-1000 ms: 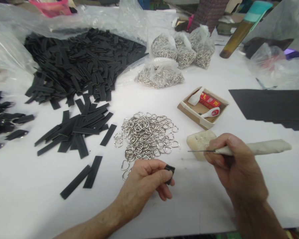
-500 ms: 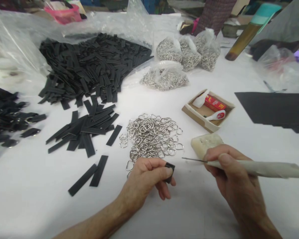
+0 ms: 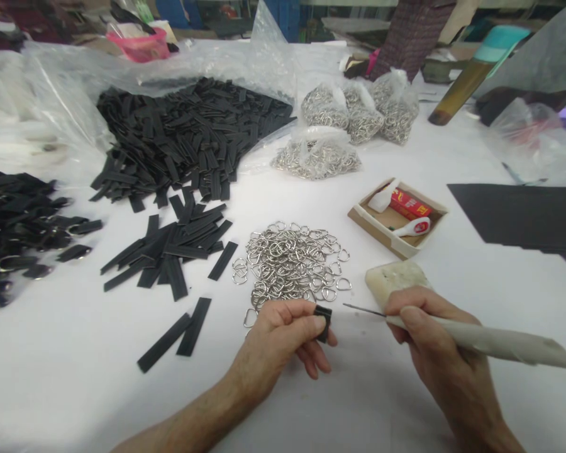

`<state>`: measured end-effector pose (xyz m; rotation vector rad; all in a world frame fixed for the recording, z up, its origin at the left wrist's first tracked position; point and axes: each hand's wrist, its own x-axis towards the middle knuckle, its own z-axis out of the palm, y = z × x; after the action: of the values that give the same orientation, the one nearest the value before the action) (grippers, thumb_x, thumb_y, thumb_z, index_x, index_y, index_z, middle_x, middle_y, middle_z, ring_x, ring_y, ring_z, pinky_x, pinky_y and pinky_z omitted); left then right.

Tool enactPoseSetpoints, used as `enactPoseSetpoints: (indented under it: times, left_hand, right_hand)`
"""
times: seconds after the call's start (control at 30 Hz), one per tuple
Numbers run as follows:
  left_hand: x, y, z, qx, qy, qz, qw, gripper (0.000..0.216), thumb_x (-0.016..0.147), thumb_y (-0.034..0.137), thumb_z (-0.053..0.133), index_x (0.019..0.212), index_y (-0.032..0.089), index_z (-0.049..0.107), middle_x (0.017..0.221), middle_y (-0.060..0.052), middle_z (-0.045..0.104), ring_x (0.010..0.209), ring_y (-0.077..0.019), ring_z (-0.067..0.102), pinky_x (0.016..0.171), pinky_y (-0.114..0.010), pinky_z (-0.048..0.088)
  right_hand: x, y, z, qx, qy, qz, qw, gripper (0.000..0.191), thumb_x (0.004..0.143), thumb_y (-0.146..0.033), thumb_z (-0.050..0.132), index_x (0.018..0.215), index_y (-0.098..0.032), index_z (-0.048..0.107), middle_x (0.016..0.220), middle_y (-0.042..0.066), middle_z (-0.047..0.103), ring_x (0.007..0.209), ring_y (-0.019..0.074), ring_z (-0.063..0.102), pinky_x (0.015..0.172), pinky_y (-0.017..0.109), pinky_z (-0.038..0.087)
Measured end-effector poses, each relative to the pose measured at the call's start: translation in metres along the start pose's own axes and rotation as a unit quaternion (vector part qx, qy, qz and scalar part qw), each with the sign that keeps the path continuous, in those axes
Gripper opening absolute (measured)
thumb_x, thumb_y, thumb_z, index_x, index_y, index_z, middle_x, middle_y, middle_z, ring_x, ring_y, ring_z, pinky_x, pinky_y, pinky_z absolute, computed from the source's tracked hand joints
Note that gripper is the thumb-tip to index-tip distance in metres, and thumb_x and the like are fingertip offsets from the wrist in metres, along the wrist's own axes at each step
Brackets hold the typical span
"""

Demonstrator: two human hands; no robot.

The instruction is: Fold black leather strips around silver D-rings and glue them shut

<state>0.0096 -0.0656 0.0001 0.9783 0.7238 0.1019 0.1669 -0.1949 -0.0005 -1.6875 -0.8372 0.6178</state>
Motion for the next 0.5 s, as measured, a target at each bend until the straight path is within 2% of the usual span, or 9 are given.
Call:
enactPoseSetpoints:
  times: [0.23, 0.37, 0.5]
  left_hand:
    - [-0.002, 0.002, 0.000, 0.016, 0.011, 0.001, 1.000, 0.021, 0.078, 0.023, 0.055, 0.064, 0.011, 0.065, 0.051, -0.001, 0.061, 0.040, -0.0080, 0.056, 0.040, -0.015, 0.044]
    - [-0.004, 0.001, 0.004, 0.002, 0.004, 0.008, 1.000, 0.015, 0.072, 0.022, 0.057, 0.065, 0.011, 0.065, 0.061, -0.003, 0.064, 0.042, -0.0080, 0.057, 0.039, -0.015, 0.042]
    - [-0.005, 0.003, 0.004, 0.008, 0.017, 0.053, 0.998, 0.013, 0.070, 0.023, 0.058, 0.068, 0.011, 0.064, 0.069, -0.004, 0.064, 0.044, -0.0083, 0.057, 0.038, -0.016, 0.041]
  right_hand:
    - [0.001, -0.008, 0.005, -0.100, 0.050, -0.090, 0.990, 0.020, 0.086, -0.033, 0.052, 0.072, -0.022, 0.059, 0.055, -0.003, 0.051, 0.050, 0.0125, 0.047, 0.043, 0.020, 0.038]
    - [0.002, -0.006, 0.007, -0.210, 0.053, -0.217, 0.952, 0.011, 0.085, -0.031, 0.057, 0.079, -0.023, 0.060, 0.067, -0.002, 0.062, 0.053, 0.0133, 0.057, 0.044, 0.019, 0.043]
    - [0.011, 0.005, 0.011, -0.251, 0.029, -0.331, 0.909, 0.016, 0.087, -0.037, 0.056, 0.088, -0.022, 0.062, 0.076, 0.003, 0.066, 0.063, 0.0177, 0.063, 0.057, 0.024, 0.052]
